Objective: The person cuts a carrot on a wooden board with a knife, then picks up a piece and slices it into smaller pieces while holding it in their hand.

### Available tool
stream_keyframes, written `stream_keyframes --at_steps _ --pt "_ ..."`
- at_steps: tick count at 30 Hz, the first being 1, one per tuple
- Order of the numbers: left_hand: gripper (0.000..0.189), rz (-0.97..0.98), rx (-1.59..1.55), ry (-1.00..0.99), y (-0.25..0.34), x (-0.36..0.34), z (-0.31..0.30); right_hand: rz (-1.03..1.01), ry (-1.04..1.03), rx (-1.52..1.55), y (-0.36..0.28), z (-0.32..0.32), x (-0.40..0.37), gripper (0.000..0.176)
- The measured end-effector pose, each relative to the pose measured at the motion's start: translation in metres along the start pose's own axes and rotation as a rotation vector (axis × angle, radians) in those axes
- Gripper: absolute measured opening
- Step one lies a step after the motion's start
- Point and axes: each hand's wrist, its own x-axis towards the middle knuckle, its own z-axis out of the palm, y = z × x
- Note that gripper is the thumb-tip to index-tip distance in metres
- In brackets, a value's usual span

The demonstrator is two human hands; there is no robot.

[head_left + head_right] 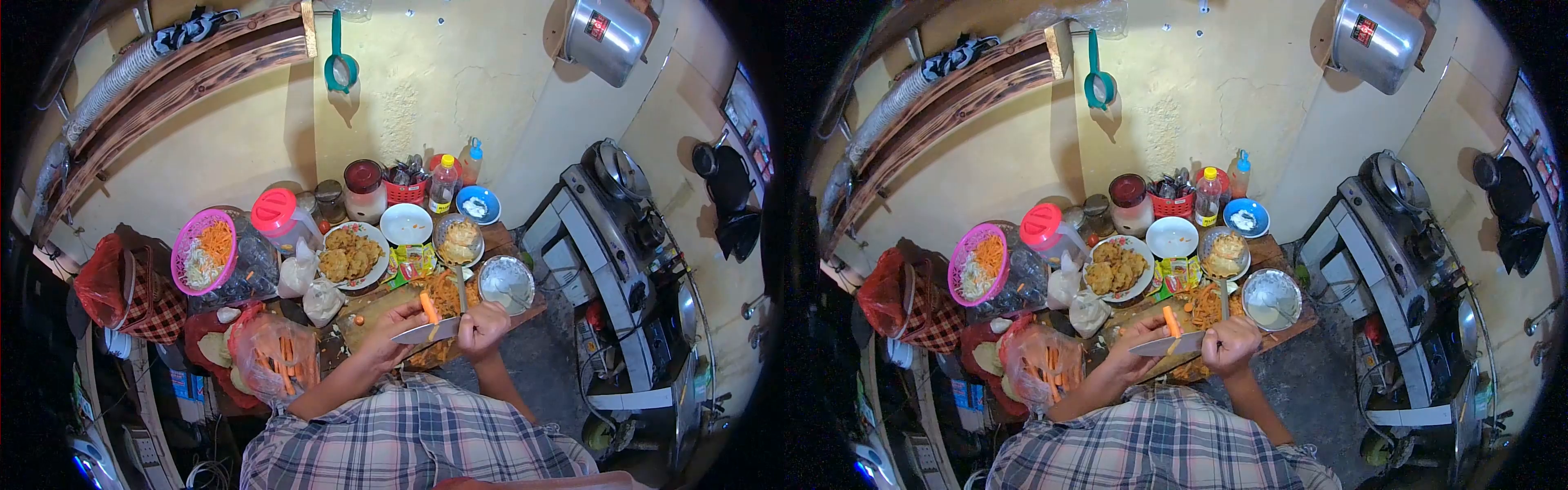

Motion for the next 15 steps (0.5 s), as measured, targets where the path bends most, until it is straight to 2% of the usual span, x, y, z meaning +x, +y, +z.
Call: stream_keyframes --at_steps 11,13,15 --pt "0.026 -0.057 -0.053 -0.031 -0.016 0.003 -0.013 -0.012 0.027 -0.019 0.001 0.000 0.004 0.021" --pt "0.027 -0.145 -0.052 -0.043 -0.016 0.000 -0.010 0.008 0.040 -0.014 0.010 -0.004 0.006 0.022" --pt "0.028 -0.144 -0.050 0.002 -0.007 -0.003 -0.003 0.045 0.016 -0.001 0.014 -0.006 0.004 0.023"
